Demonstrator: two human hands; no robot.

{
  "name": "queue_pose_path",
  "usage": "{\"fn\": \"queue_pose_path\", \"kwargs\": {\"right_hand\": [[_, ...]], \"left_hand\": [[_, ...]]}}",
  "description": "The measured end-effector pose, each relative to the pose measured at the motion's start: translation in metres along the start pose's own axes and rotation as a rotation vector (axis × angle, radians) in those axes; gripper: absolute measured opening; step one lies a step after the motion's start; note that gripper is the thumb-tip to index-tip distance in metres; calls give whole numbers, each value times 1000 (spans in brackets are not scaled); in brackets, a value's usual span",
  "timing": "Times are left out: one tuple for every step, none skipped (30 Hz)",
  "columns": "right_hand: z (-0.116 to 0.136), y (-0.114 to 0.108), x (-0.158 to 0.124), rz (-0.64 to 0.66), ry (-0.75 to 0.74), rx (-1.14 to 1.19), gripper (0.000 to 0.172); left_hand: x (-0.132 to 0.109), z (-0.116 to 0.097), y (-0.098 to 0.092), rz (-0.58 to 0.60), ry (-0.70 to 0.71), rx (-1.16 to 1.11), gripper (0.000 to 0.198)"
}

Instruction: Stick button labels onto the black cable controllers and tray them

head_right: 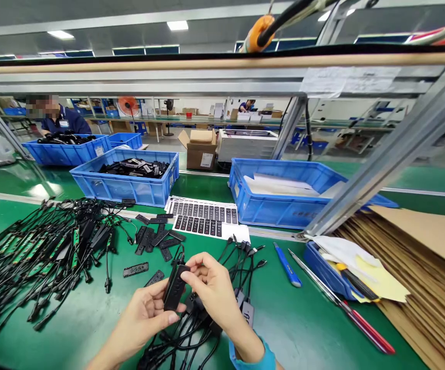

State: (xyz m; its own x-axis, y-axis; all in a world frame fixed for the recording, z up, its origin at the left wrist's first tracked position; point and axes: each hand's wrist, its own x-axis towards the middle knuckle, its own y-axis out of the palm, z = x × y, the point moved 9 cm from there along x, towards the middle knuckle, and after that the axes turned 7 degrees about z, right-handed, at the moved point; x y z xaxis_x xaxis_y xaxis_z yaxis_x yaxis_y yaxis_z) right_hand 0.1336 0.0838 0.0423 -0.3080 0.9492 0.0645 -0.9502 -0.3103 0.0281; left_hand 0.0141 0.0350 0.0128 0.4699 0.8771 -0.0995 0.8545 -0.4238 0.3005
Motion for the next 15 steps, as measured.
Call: {"fn": "queue_pose_path", "kwargs": {"right_hand": [[-2,0,0,-1,-1,3,35],[-3,1,0,1,-1,8,35],[-5,1,0,2,-1,16,35],[-6,2,1,3,0,29,35],[-8,2,1,2,3,47,36],[-9,2,1,1,6,70,38],[-9,2,2,6,11,92,40],[-10,3,2,21,18,109,42],[-11,4,3,51,26,116,45],[-11,7,3,94,33,107,46],[-12,11,2,141,36,82,45],[-13,13,1,177,32,47,44],[-13,15,0,195,20,11,43],[-14,15,-2,190,2,-19,42],[-15,15,-3,171,-17,-37,41]], "left_hand": [[0,1,0,-8,0,15,56],[0,1,-1,-22,2,32,55],[0,2,-2,-33,7,53,54],[0,2,-3,-44,14,80,52],[0,2,-4,-53,26,113,49],[-1,2,-5,-61,40,154,47],[-2,1,-6,-67,53,206,46],[-3,0,-8,-71,66,268,45],[-4,-2,-8,-73,79,340,44],[-5,-4,-8,-74,93,420,43],[-6,-7,-7,-71,104,500,41],[-6,-9,-5,-63,111,573,40],[-7,-10,-3,-56,116,629,38],[-7,-11,-1,-47,116,666,36],[-6,-12,1,-42,111,688,35]]}}
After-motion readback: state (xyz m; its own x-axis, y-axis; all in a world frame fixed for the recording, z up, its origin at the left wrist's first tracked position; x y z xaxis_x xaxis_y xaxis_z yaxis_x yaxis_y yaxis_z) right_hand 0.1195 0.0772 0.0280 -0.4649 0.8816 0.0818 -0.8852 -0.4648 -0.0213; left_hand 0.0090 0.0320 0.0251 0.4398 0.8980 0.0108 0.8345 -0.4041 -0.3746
